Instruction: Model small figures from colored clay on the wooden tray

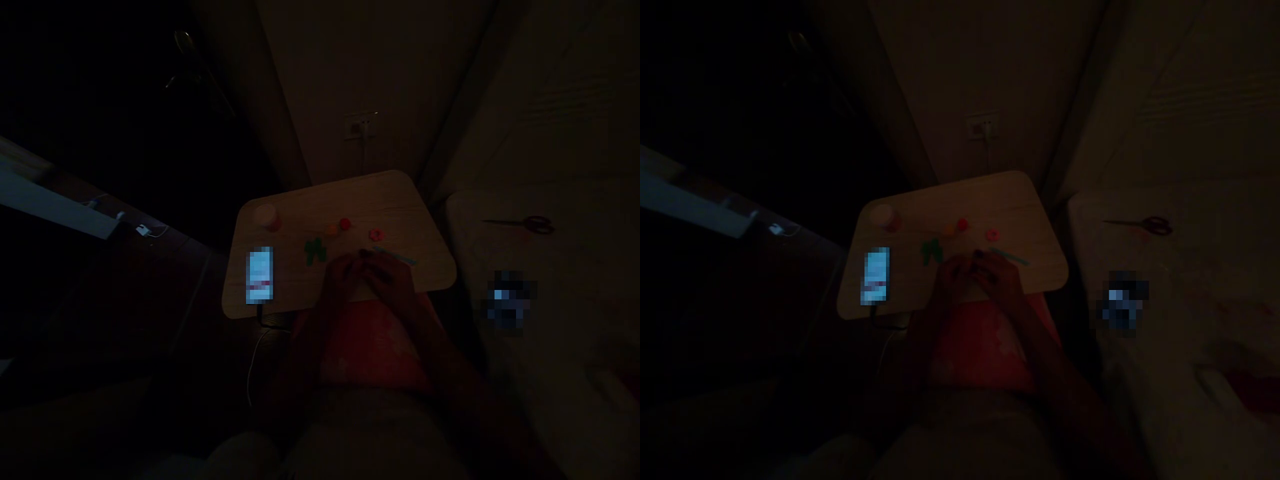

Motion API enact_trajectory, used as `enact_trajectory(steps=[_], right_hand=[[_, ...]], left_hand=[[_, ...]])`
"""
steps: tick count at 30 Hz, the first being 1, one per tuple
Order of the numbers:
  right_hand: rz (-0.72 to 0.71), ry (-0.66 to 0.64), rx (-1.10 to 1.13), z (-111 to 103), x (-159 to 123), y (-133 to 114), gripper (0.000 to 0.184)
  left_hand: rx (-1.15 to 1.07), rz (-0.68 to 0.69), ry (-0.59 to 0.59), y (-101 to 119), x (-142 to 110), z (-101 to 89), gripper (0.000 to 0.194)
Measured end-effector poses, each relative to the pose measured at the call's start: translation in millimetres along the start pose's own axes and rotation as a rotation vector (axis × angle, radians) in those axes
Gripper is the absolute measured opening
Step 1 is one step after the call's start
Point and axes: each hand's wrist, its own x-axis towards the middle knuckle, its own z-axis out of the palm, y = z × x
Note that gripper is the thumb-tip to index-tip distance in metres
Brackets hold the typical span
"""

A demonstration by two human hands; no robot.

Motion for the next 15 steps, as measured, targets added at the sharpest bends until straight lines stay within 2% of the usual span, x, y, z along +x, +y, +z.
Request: enact_trajectory(steps=[5, 15], right_hand=[[-0.004, -0.007, -0.021, 0.2, -2.2, 3.6, 0.014], [0.027, 0.010, -0.009, -0.1, -2.8, -2.0, 0.011]], left_hand=[[0.046, -0.001, -0.066, -0.9, 0.4, -0.2, 0.038], [0.013, -0.047, -0.099, -3.8, 1.2, 2.1, 0.040]])
